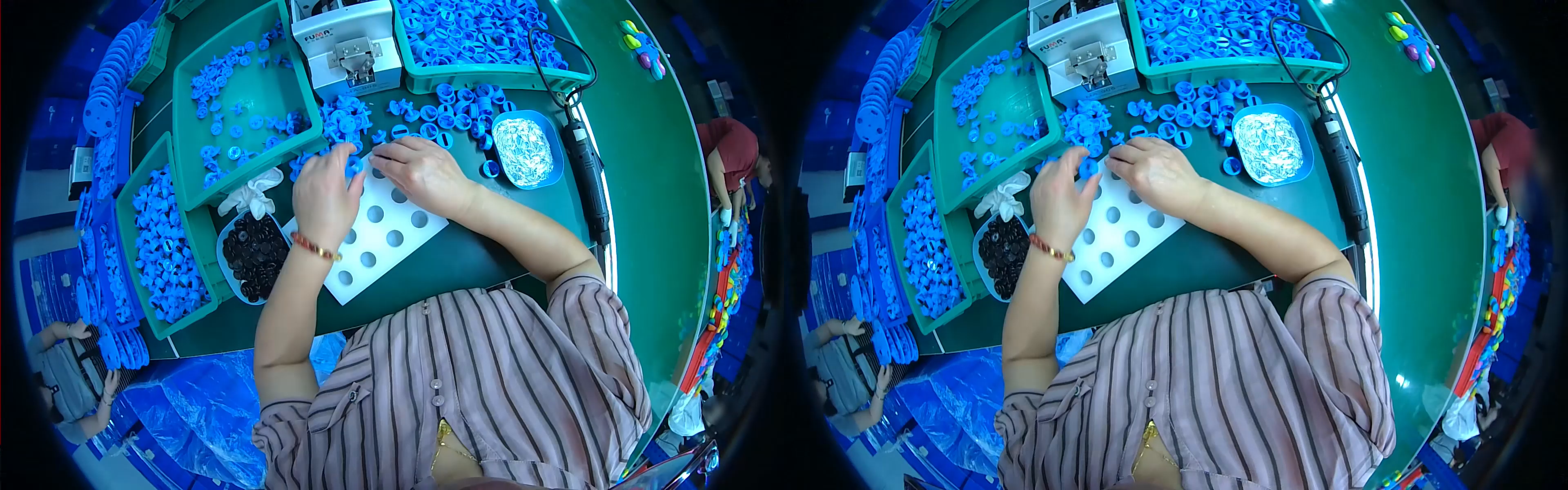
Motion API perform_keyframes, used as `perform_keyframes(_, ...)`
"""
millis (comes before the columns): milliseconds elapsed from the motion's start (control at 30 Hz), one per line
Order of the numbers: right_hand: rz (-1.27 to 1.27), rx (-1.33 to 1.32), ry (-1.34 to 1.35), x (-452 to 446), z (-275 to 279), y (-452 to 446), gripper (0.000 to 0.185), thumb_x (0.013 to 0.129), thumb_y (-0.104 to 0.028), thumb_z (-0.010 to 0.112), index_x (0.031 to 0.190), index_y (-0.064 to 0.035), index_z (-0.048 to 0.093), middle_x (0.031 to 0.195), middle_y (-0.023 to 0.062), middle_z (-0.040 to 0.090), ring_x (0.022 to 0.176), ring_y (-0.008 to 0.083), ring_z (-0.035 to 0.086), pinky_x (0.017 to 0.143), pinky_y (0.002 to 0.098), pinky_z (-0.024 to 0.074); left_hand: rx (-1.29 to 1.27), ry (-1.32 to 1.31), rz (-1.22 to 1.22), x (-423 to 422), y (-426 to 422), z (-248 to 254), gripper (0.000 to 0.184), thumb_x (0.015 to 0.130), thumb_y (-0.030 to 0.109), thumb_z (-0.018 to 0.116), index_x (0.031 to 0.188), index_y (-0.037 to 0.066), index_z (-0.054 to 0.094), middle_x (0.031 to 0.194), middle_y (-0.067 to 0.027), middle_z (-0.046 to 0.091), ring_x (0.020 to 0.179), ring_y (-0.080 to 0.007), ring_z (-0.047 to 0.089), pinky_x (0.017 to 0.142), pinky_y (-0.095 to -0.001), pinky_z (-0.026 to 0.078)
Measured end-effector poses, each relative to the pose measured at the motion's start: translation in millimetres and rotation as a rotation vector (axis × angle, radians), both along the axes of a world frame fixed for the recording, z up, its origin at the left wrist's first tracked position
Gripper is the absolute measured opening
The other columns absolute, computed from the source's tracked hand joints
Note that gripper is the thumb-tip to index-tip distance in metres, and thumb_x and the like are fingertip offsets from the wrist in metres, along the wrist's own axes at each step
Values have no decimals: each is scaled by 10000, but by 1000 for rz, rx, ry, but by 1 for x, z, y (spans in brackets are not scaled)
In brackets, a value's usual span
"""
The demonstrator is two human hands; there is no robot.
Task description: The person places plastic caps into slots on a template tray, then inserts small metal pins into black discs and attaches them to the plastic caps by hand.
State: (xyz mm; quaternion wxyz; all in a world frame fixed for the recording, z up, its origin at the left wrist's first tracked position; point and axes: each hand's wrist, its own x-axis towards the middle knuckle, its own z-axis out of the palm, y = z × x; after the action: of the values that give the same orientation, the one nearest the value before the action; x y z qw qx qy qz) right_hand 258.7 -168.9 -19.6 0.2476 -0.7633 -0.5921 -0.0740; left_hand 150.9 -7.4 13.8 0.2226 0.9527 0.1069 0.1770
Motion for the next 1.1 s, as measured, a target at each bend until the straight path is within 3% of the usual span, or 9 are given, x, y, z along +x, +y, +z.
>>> perform_keyframes(100,3,-96,-92,-10,10,-9,429,853,-242,641,1223,-26,623,1343,94,569,1190,274,554,958,403,462,160,21,-138,-35,3,-18,292,807,162,727,1078,83,653,1022,-94,686,990,-295,620,851,-419,483)
perform_keyframes(167,13,-149,-73,-20,15,-17,495,865,-297,636,1274,-22,584,1400,102,520,1251,299,506,993,422,437,406,55,-145,-44,-3,-24,445,861,143,670,1290,73,577,1297,-113,603,1236,-303,517,989,-436,418)
perform_keyframes(200,21,-201,-58,-22,17,-20,564,878,-351,630,1325,-18,546,1456,110,470,1311,324,458,1029,441,411,262,166,-167,-47,-9,-25,525,894,195,632,1379,46,496,1446,-117,484,1372,-306,392,1076,-479,328)
perform_keyframes(300,15,-185,-39,-28,13,-22,624,888,-427,610,1346,-11,526,1467,120,454,1343,362,416,1057,452,385,250,186,-119,-52,-19,-21,588,897,305,623,1393,29,471,1464,-101,468,1398,-291,354,1122,-499,273)
perform_keyframes(433,76,-126,272,-5,20,-25,477,931,-349,569,1275,-19,574,1348,186,550,1288,356,484,1045,448,403,234,167,-155,-38,-11,0,454,876,309,648,1227,22,621,1371,-106,549,1321,-287,430,1049,-488,328)
perform_keyframes(467,-25,24,316,4,22,-23,330,899,-232,607,1149,-19,641,1222,167,629,1174,342,566,975,426,458,225,14,-100,-27,-10,1,315,858,243,666,1098,42,681,1251,-93,614,1202,-286,512,976,-453,380)
perform_keyframes(600,-251,-14,75,28,12,-27,233,777,-174,726,992,-84,711,992,80,639,925,281,594,814,406,490,109,-105,-179,31,-10,1,216,844,141,672,1045,65,697,1110,-83,669,1064,-275,584,910,-418,433)
perform_keyframes(800,-275,-99,-39,28,9,-25,267,742,-197,753,982,-88,705,1008,58,608,969,256,564,826,376,481,125,-61,-232,75,-10,-8,132,785,118,719,914,91,726,943,-71,685,919,-282,615,822,-418,486)
perform_keyframes(1100,-145,-23,-187,30,-3,-19,187,729,-184,724,892,-96,695,898,32,603,931,228,563,781,357,473,276,111,-345,93,-6,-21,172,759,141,721,922,88,731,887,-90,684,919,-289,616,830,-413,497)
